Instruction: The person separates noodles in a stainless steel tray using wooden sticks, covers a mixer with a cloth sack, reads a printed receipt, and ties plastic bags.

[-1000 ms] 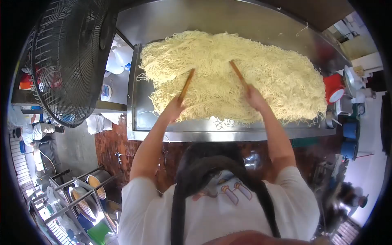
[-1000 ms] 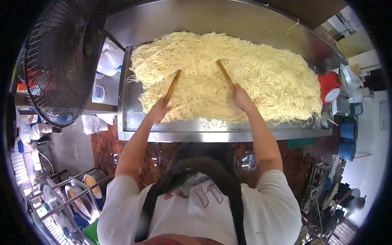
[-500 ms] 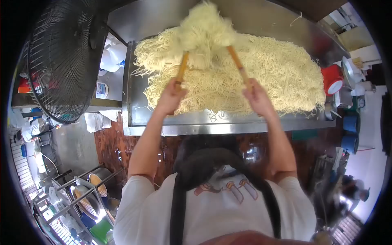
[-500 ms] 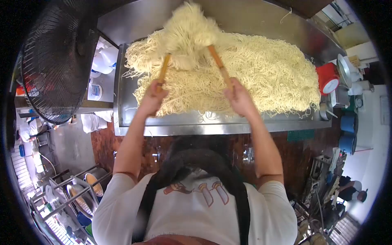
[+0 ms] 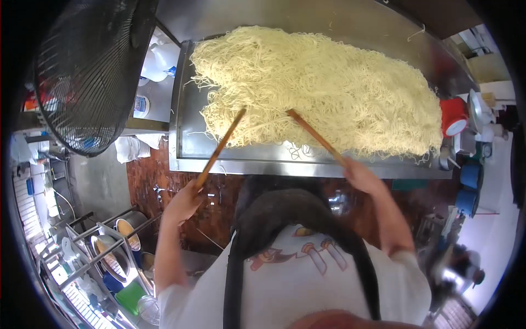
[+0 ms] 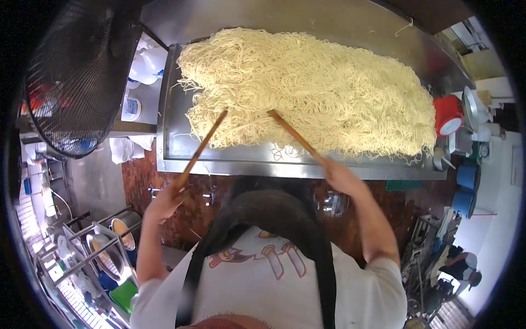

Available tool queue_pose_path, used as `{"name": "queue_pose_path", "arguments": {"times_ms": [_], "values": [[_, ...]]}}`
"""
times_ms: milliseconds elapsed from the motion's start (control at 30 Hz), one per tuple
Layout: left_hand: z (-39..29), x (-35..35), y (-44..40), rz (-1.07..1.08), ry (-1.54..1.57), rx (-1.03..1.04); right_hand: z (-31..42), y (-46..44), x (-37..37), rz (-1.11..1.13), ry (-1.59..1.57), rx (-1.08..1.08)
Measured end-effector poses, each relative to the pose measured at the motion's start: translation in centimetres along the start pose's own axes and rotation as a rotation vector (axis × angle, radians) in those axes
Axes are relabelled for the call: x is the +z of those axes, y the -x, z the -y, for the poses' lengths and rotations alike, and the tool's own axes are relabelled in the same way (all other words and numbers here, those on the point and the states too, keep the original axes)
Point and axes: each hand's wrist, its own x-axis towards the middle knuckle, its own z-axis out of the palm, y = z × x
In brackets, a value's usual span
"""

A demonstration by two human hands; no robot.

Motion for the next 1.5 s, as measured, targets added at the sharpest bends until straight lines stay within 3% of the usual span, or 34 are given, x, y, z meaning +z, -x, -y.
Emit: {"name": "queue_pose_path", "arguments": {"times_ms": [33,67,133,233,333,367,467,500,533,633,700,767,900,967,1067,1100,1167,1200,1267,1367,1500], "values": [[-1.0,2.4,-3.3,-0.053,-0.093,0.047,2.4,-4.1,2.3,0.017,-0.092,0.111],[-3.7,4.7,-6.1,-0.047,0.055,-0.017,4.5,-7.2,4.6,-0.039,-0.175,0.078],[-2.7,9.4,-12.7,-0.037,0.277,0.105,8.5,-11.4,6.3,-0.048,-0.293,0.045],[-9.3,5.1,-8.5,0.041,0.673,-0.014,10.5,-8.9,3.8,-0.177,-0.294,-0.051],[-6.2,5.9,-6.3,0.072,0.77,-0.045,11.5,-5.0,1.9,-0.052,-0.286,0.164],[-5.4,7.1,-6.9,0.102,0.793,-0.053,8.9,-5.0,5.4,-0.106,-0.323,0.125],[-9.3,9.5,-9.2,0.027,0.685,-0.048,11.6,-7.0,8.1,-0.105,-0.26,0.06],[-10.8,8.3,-10.1,0.056,0.558,-0.018,13.0,-7.9,7.2,-0.161,-0.184,-0.006],[-12.5,5.9,-9.9,-0.025,0.549,0.063,16.8,-8.0,2.8,-0.063,-0.264,0.072],[-15.0,-2.1,-7.9,0.055,0.71,0.146,19.0,-7.4,-3.5,-0.23,-0.386,-0.015],[-11.6,-3.9,-8.4,0.107,0.675,0.188,18.9,-6.4,-6.6,-0.249,-0.296,0.109],[-6.7,-5.3,-6.8,0.031,0.488,0.017,12.8,-5.3,-7.1,-0.319,-0.144,0.061],[-0.1,-7.6,3.6,0.07,0.431,-0.199,8.9,7.0,-11.7,-0.059,0.173,0.298],[2.5,-7.6,6.9,0.111,0.332,-0.304,10.7,10.1,-13.0,0.1,0.104,0.4],[1.4,-3.2,4.8,0.028,-0.051,-0.077,6.8,6.7,-6.3,0.179,0.117,0.322],[1.1,-1.0,2.6,0.034,0.009,-0.068,3.9,3.8,-1.6,0.014,0.018,0.066],[1.2,4.0,-4.5,0.015,0.055,0.026,2.8,-4.0,6.8,-0.124,0.01,-0.021],[0.6,6.0,-7.6,-0.016,0.043,0.106,6.7,-7.0,7.3,-0.105,-0.119,0.057],[-7.4,4.4,-7.9,0.119,0.284,-0.081,11.2,-10.8,5.8,-0.081,-0.183,0.001],[-7.5,4.3,-6.0,0.078,0.592,0.029,11.1,-8.9,2.8,-0.234,-0.132,-0.125],[-3.2,10.0,-7.6,0.013,0.644,0.093,11.5,-6.0,5.0,-0.237,-0.194,0.084]]}}
